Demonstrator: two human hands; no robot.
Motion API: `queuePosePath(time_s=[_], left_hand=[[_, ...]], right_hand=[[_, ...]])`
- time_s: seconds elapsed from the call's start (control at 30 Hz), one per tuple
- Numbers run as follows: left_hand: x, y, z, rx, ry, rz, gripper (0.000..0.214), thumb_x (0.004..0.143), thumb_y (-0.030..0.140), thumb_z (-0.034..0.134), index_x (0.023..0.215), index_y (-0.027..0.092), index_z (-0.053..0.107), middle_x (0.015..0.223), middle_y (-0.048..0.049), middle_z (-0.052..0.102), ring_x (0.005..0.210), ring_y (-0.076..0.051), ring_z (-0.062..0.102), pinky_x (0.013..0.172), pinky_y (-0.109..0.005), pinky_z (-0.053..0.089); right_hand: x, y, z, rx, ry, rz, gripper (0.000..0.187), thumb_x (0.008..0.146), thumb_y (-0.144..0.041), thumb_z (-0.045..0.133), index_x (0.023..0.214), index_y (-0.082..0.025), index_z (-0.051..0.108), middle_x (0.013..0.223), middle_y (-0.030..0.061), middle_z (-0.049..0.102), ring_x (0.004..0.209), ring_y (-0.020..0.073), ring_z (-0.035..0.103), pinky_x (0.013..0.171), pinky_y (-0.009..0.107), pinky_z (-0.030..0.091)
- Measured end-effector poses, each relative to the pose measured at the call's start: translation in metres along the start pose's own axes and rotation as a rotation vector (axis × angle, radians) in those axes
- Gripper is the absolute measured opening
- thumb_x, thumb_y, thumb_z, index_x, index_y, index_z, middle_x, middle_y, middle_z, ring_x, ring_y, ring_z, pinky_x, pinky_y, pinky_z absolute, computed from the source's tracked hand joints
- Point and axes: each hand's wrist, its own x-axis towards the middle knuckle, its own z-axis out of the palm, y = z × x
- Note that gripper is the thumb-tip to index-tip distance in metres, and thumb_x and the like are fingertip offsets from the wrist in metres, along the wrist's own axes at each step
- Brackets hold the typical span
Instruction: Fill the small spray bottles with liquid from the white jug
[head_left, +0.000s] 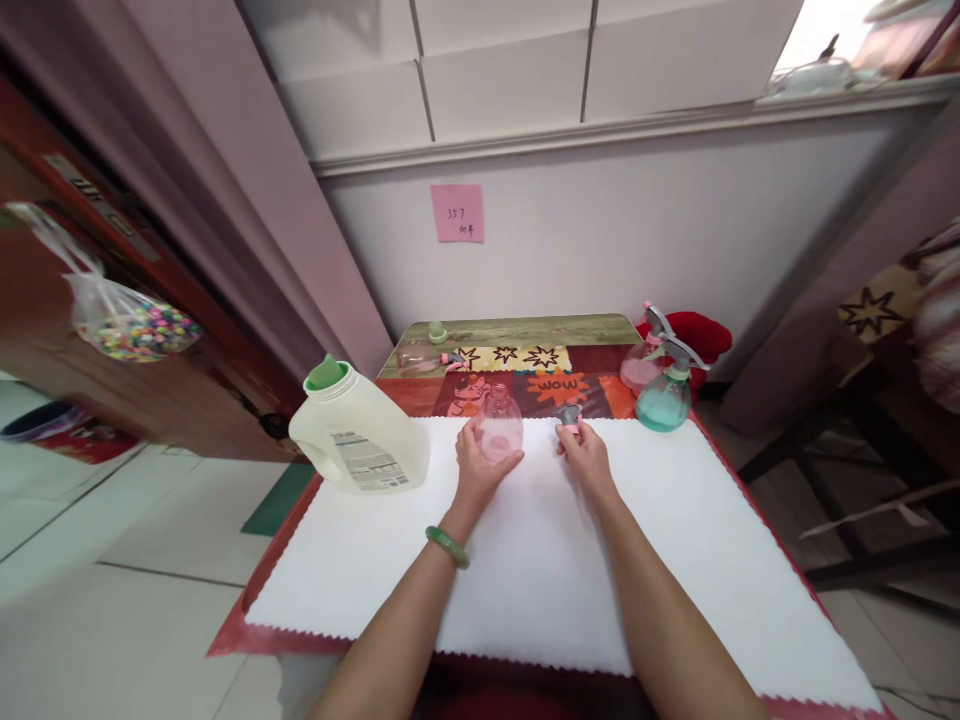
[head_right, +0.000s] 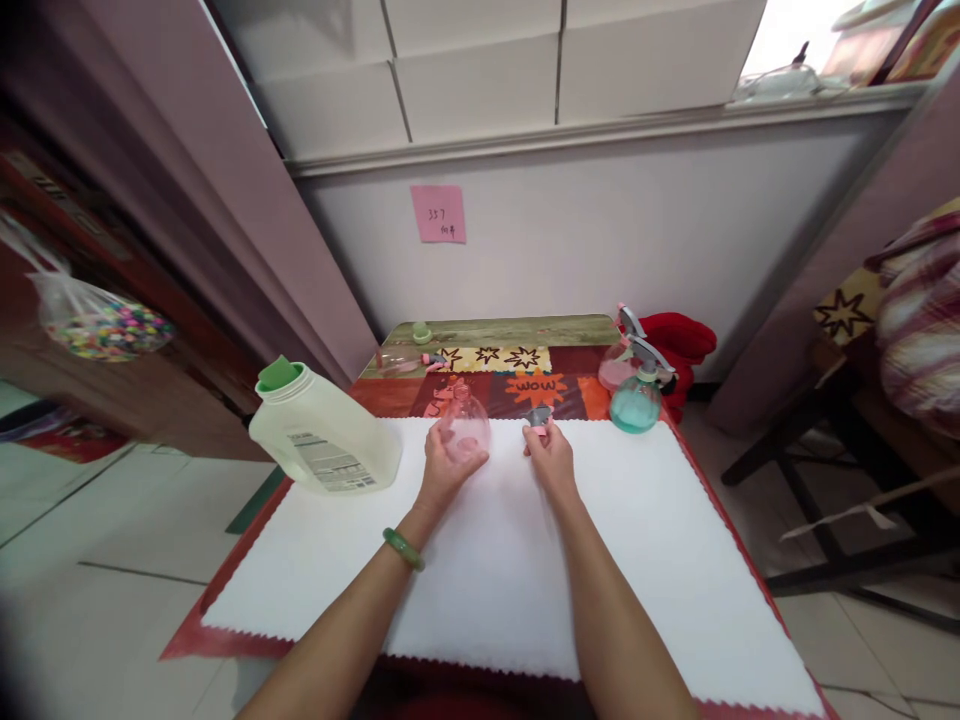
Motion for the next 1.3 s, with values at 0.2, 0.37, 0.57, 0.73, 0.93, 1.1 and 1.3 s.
queuePosePath(time_s=[0.2, 0.37, 0.57, 0.73, 0.93, 1.1, 1.3], left_hand=[[-0.002, -0.017, -0.002, 0.276, -0.027, 0.080, 0.085, 0.046, 0.031, 0.092, 0.121, 0.024, 0.052, 0.126, -0.0119, 0.058, 0.124, -0.038, 0.052, 0.109, -0.052, 0.032], [-0.004, -0.026, 0.005, 0.429, -0.018, 0.093, 0.083, 0.050, 0.036, 0.089, 0.122, 0.023, 0.049, 0.124, -0.0145, 0.059, 0.124, -0.042, 0.052, 0.108, -0.056, 0.031], [-0.003, -0.028, 0.005, 0.498, -0.014, 0.142, 0.091, 0.058, 0.041, 0.087, 0.133, 0.022, 0.040, 0.132, -0.0176, 0.056, 0.126, -0.042, 0.053, 0.107, -0.056, 0.035], [-0.003, -0.031, 0.003, 0.512, -0.011, 0.163, 0.090, 0.061, 0.042, 0.086, 0.134, 0.021, 0.037, 0.130, -0.0179, 0.057, 0.125, -0.041, 0.054, 0.105, -0.054, 0.037], [-0.004, -0.033, 0.005, 0.541, -0.012, 0.182, 0.086, 0.061, 0.041, 0.086, 0.131, 0.021, 0.039, 0.126, -0.0139, 0.059, 0.122, -0.038, 0.057, 0.106, -0.052, 0.038], [-0.005, -0.036, 0.006, 0.574, -0.030, 0.191, 0.088, 0.059, 0.042, 0.088, 0.130, 0.021, 0.040, 0.125, -0.0135, 0.060, 0.120, -0.036, 0.057, 0.107, -0.051, 0.036], [-0.006, -0.040, 0.007, 0.574, -0.048, 0.215, 0.092, 0.062, 0.045, 0.087, 0.135, 0.020, 0.037, 0.126, -0.0145, 0.061, 0.122, -0.036, 0.056, 0.108, -0.051, 0.035]], right_hand=[[0.003, -0.003, 0.001, -0.304, 0.042, -0.043, 0.032, 0.078, -0.056, 0.068, 0.074, -0.026, 0.058, 0.063, -0.0005, 0.066, 0.066, 0.0227, 0.060, 0.065, 0.031, 0.040], [0.004, 0.001, 0.001, -0.300, 0.060, -0.019, 0.032, 0.076, -0.056, 0.069, 0.078, -0.025, 0.063, 0.062, -0.0011, 0.065, 0.064, 0.0222, 0.058, 0.064, 0.031, 0.039], [0.005, -0.001, -0.005, -0.341, 0.073, 0.012, 0.031, 0.079, -0.056, 0.067, 0.078, -0.025, 0.062, 0.063, -0.0021, 0.063, 0.064, 0.0211, 0.055, 0.065, 0.031, 0.037], [0.010, -0.008, -0.017, -0.474, 0.137, -0.097, 0.025, 0.076, -0.050, 0.074, 0.079, -0.027, 0.064, 0.060, -0.0015, 0.061, 0.063, 0.0215, 0.054, 0.065, 0.031, 0.033], [0.012, -0.016, -0.042, -1.022, -0.050, -0.144, 0.016, 0.088, -0.041, 0.064, 0.088, -0.026, 0.067, 0.079, 0.0031, 0.070, 0.072, 0.0212, 0.061, 0.062, 0.029, 0.030], [0.008, -0.024, -0.051, -1.257, -0.109, -0.048, 0.019, 0.090, -0.042, 0.059, 0.095, -0.026, 0.070, 0.102, 0.0058, 0.072, 0.085, 0.0226, 0.067, 0.065, 0.029, 0.037], [-0.021, -0.024, -0.047, -1.271, 0.051, -0.150, 0.031, 0.088, -0.040, 0.065, 0.114, -0.024, 0.069, 0.121, 0.0127, 0.068, 0.105, 0.0303, 0.065, 0.084, 0.039, 0.046]])
